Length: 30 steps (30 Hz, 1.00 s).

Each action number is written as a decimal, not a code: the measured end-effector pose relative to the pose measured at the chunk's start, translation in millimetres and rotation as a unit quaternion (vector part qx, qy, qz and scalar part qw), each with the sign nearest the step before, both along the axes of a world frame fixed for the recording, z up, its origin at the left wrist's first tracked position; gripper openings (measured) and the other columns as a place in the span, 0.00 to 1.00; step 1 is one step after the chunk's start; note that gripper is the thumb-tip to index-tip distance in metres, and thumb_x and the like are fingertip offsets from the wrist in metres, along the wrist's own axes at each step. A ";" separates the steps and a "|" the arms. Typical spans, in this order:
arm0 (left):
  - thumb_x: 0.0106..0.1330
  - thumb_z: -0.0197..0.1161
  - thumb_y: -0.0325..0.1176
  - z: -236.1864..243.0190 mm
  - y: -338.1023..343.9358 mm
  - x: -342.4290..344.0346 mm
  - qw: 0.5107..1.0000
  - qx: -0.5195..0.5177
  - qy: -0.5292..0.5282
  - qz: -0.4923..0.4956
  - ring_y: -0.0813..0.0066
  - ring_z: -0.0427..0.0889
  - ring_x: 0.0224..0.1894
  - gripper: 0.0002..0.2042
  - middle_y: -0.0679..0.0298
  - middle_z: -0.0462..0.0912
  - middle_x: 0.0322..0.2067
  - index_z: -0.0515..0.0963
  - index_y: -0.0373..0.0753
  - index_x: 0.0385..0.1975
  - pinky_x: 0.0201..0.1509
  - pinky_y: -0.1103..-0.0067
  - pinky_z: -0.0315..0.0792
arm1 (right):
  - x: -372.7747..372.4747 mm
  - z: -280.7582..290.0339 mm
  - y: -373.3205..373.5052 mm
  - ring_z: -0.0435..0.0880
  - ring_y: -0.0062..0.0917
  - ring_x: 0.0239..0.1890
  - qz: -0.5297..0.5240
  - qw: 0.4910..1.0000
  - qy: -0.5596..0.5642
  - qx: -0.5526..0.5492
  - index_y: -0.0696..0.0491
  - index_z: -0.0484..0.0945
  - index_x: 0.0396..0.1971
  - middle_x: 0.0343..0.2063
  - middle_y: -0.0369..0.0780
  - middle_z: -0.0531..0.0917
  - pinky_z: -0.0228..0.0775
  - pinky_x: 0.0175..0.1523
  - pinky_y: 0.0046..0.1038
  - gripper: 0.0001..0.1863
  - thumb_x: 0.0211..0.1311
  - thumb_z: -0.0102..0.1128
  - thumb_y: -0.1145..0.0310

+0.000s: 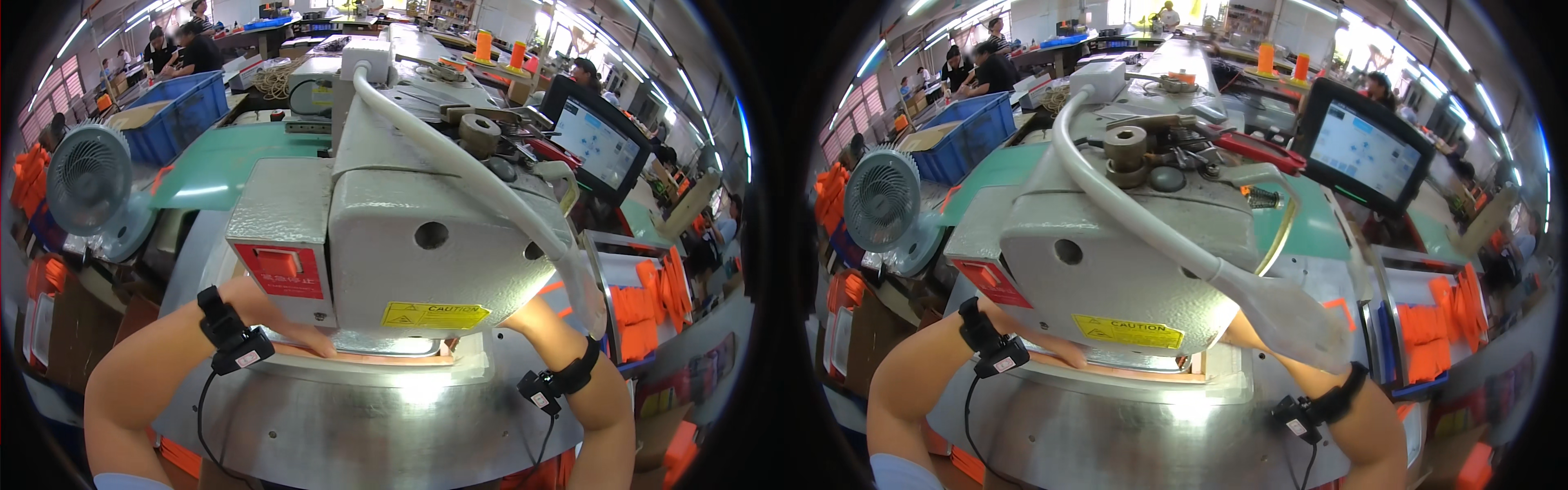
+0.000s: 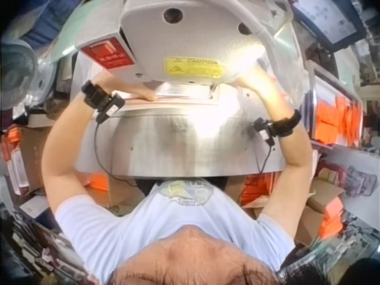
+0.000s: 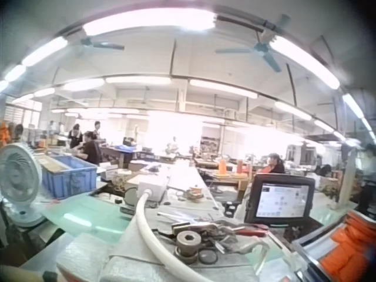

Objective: Operator uses an industrial sewing machine to stitch leather or heavy fabric components for orange cases.

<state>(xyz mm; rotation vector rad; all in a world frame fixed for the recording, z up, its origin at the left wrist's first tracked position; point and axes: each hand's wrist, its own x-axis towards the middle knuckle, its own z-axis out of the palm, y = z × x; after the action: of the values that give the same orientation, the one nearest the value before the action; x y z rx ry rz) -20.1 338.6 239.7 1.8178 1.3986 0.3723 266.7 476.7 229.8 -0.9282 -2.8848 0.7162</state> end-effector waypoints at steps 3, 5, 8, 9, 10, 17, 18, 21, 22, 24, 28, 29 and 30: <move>0.48 0.78 0.46 3.9 -2.9 5.0 1.000 0.010 0.010 0.015 0.72 0.84 0.36 0.20 0.63 0.86 0.33 0.84 0.39 0.36 0.40 0.76 0.76 | 7.6 11.2 -7.7 0.79 0.37 0.47 0.005 1.000 -0.018 0.007 0.49 0.70 0.58 0.43 0.43 0.80 0.71 0.53 0.37 0.39 0.45 0.76 0.56; 0.48 0.78 0.47 7.5 -1.8 10.8 0.998 -0.038 0.001 0.041 0.72 0.84 0.36 0.20 0.63 0.86 0.33 0.84 0.39 0.35 0.40 0.77 0.77 | 13.3 19.1 -11.1 0.80 0.37 0.47 0.007 1.000 -0.026 0.007 0.49 0.68 0.59 0.43 0.43 0.80 0.71 0.54 0.36 0.39 0.46 0.75 0.56; 0.48 0.78 0.48 0.2 -0.6 13.2 0.998 -0.044 -0.013 0.044 0.70 0.84 0.38 0.24 0.62 0.86 0.36 0.84 0.39 0.40 0.42 0.77 0.77 | 14.0 28.8 -13.1 0.80 0.35 0.47 0.010 1.000 -0.026 0.011 0.49 0.67 0.61 0.43 0.43 0.80 0.72 0.54 0.35 0.39 0.49 0.74 0.56; 0.48 0.78 0.49 0.5 -0.2 15.0 0.996 -0.069 -0.004 0.048 0.70 0.84 0.41 0.26 0.61 0.86 0.39 0.83 0.39 0.43 0.46 0.77 0.76 | 14.9 31.3 -12.8 0.80 0.35 0.47 0.018 0.999 -0.020 0.016 0.49 0.66 0.62 0.43 0.43 0.80 0.72 0.54 0.35 0.40 0.50 0.74 0.56; 0.47 0.78 0.50 1.2 0.2 17.3 0.994 -0.093 0.005 0.052 0.69 0.83 0.44 0.28 0.60 0.85 0.43 0.82 0.40 0.46 0.51 0.77 0.75 | 18.2 26.2 -9.8 0.81 0.33 0.47 0.042 0.999 -0.001 0.033 0.50 0.65 0.63 0.44 0.42 0.80 0.72 0.55 0.33 0.39 0.53 0.70 0.55; 0.47 0.78 0.51 -8.2 1.9 28.2 0.990 -0.119 -0.050 0.062 0.69 0.82 0.48 0.30 0.60 0.84 0.46 0.82 0.41 0.49 0.55 0.76 0.74 | 43.0 -14.5 14.7 0.77 0.25 0.55 0.098 0.986 0.129 0.030 0.52 0.62 0.67 0.55 0.38 0.76 0.69 0.62 0.29 0.32 0.73 0.39 0.45; 0.48 0.78 0.51 -15.5 1.4 24.5 0.992 -0.102 -0.056 0.057 0.69 0.82 0.48 0.30 0.60 0.84 0.46 0.82 0.41 0.49 0.55 0.76 0.74 | 40.5 -11.8 13.9 0.76 0.25 0.56 0.083 0.988 0.126 0.009 0.52 0.62 0.66 0.56 0.38 0.76 0.68 0.63 0.29 0.32 0.74 0.34 0.44; 0.48 0.77 0.50 -26.0 2.2 17.3 0.996 -0.068 -0.041 0.039 0.70 0.82 0.46 0.29 0.62 0.85 0.44 0.82 0.42 0.49 0.53 0.76 0.74 | 52.3 -33.8 28.5 0.74 0.27 0.59 0.088 0.987 0.131 -0.008 0.51 0.59 0.68 0.60 0.40 0.73 0.64 0.67 0.33 0.34 0.74 0.35 0.42; 0.49 0.77 0.50 -21.6 4.5 21.8 0.997 -0.070 -0.015 0.036 0.70 0.82 0.44 0.28 0.62 0.85 0.43 0.82 0.42 0.48 0.51 0.77 0.74 | 56.1 -39.2 29.9 0.73 0.29 0.60 0.099 0.989 0.102 0.046 0.51 0.58 0.69 0.60 0.41 0.72 0.63 0.67 0.36 0.36 0.72 0.38 0.41; 0.49 0.77 0.50 -19.6 3.6 24.3 0.999 -0.042 0.000 0.027 0.72 0.82 0.40 0.26 0.64 0.85 0.40 0.82 0.42 0.45 0.47 0.78 0.74 | 58.4 -44.6 28.3 0.72 0.35 0.61 0.122 0.970 0.012 0.208 0.50 0.55 0.70 0.60 0.44 0.71 0.62 0.67 0.41 0.42 0.65 0.47 0.38; 0.50 0.76 0.51 -41.9 13.6 15.0 0.999 0.032 0.007 -0.033 0.74 0.80 0.32 0.22 0.67 0.83 0.30 0.82 0.40 0.35 0.35 0.79 0.73 | 34.5 -14.3 18.0 0.66 0.45 0.64 0.091 0.987 0.017 0.134 0.52 0.67 0.62 0.60 0.48 0.72 0.55 0.69 0.43 0.49 0.38 0.75 0.44; 0.51 0.76 0.51 -44.2 17.4 15.0 0.997 0.040 0.021 -0.061 0.74 0.80 0.30 0.21 0.67 0.83 0.28 0.81 0.40 0.32 0.33 0.79 0.72 | 31.6 -5.9 14.4 0.66 0.46 0.65 0.081 0.991 0.016 0.105 0.52 0.69 0.61 0.59 0.48 0.73 0.53 0.70 0.43 0.49 0.35 0.78 0.46; 0.51 0.76 0.51 -45.8 17.9 15.4 0.998 0.045 0.018 -0.051 0.74 0.79 0.28 0.21 0.68 0.82 0.26 0.80 0.39 0.30 0.31 0.78 0.72 | 28.1 3.0 11.9 0.65 0.46 0.65 0.071 0.994 0.015 0.076 0.52 0.71 0.60 0.59 0.49 0.74 0.52 0.70 0.43 0.50 0.33 0.81 0.48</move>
<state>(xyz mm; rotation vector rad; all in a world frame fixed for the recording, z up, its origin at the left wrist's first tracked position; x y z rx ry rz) -4.7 356.5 193.9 1.9685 1.3271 0.3559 294.8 488.6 232.8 -0.6960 -2.9518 0.5036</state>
